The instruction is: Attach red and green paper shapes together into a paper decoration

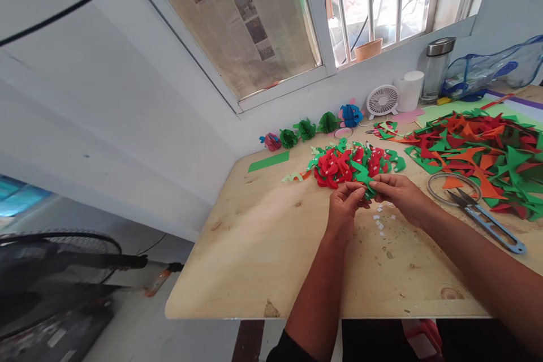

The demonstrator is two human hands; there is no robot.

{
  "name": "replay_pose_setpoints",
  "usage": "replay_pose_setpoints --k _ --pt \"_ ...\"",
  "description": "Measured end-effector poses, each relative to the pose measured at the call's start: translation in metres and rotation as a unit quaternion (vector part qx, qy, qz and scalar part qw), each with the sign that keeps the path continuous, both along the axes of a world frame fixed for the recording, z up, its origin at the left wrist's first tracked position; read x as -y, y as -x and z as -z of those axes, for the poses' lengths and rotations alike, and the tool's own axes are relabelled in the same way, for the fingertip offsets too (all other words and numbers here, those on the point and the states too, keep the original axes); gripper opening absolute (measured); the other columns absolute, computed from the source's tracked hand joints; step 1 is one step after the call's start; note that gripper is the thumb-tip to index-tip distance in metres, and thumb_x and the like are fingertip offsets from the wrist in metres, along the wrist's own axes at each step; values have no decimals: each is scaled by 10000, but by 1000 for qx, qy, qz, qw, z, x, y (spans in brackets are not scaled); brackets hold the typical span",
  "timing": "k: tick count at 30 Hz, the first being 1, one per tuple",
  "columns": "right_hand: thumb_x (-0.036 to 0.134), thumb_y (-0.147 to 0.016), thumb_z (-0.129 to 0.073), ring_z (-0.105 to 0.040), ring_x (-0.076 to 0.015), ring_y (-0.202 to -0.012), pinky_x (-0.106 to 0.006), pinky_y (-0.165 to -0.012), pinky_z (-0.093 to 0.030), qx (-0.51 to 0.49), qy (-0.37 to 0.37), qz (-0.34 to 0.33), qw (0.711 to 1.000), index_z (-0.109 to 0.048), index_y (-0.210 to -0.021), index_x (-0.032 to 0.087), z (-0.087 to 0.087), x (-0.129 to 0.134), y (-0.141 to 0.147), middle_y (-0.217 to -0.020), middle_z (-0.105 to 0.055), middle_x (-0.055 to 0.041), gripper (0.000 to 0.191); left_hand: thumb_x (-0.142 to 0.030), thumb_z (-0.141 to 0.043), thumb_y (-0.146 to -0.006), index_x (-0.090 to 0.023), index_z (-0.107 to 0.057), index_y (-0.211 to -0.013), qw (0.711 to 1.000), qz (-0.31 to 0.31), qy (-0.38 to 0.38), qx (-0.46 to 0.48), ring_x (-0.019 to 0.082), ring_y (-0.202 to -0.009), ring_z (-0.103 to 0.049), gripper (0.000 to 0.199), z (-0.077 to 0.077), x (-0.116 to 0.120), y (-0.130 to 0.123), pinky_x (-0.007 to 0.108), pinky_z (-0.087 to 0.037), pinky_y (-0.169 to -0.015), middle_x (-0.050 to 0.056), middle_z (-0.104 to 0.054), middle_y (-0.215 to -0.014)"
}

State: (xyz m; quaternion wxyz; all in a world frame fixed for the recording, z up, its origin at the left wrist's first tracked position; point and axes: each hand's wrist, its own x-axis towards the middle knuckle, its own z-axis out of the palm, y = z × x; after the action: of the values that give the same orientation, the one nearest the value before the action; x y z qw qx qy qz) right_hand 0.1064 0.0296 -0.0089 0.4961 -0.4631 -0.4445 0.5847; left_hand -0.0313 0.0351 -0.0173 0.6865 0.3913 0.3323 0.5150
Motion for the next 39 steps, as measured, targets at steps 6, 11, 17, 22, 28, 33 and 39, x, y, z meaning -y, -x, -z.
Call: replay_pose_setpoints --k 6,11,17,22,28,33,39 --pt "470 -642 -691 -462 -98 -528 -242 -528 -358 25 -24 15 999 -567 -613 177 0 -1 0 -557 -536 26 320 -303 -731 -584 -142 -613 -678 1000 -7 -2 -19 84 -523 -540 220 1 0 1 229 -433 -540 -7 -582 -622" --pt "475 -614 -699 -460 -97 -530 -239 -531 -368 35 -33 25 999 -572 -614 172 -3 -1 2 -548 -526 36 328 -278 -717 -581 -137 -615 -692 1000 -10 -5 -27 90 -532 -547 206 3 -2 1 234 -436 -545 -8 -583 -626" --pt "491 -653 -657 -462 -103 -544 -249 -545 -382 73 -53 37 995 -576 -619 174 -4 0 4 -566 -538 27 328 -257 -690 -594 -136 -612 -675 999 -19 -1 -33 86 -535 -544 165 3 -2 1 231 -436 -539 -6 -584 -645" --pt "497 -662 -645 -470 -106 -546 -253 -547 -400 80 -59 40 994 -571 -624 177 -3 -1 3 -568 -536 27 331 -211 -698 -572 -141 -622 -688 999 -20 -17 -38 93 -560 -552 155 5 -2 1 233 -443 -561 -5 -591 -635" --pt "495 -690 -618 -490 -109 -529 -248 -522 -397 87 -46 25 995 -570 -633 171 -1 -2 1 -566 -566 9 332 -199 -685 -583 -140 -625 -675 997 -55 -39 -43 86 -553 -535 125 1 -1 0 230 -445 -556 0 -599 -640" --pt "417 -735 -582 -538 -140 -558 -276 -536 -429 196 -102 92 971 -588 -859 174 3 -3 1 -646 -605 -6 273 -185 -670 -599 -140 -616 -674 994 -85 -42 -46 80 -546 -545 103 -2 1 0 216 -434 -552 -1 -607 -644" --pt "284 -783 -539 -573 -183 -680 -311 -610 -449 408 -262 152 861 -575 -828 200 1 2 1 -763 -623 -39 102 -195 -674 -600 -135 -613 -680 992 -109 -29 -52 89 -514 -564 117 -1 -1 0 223 -441 -538 -2 -605 -627"
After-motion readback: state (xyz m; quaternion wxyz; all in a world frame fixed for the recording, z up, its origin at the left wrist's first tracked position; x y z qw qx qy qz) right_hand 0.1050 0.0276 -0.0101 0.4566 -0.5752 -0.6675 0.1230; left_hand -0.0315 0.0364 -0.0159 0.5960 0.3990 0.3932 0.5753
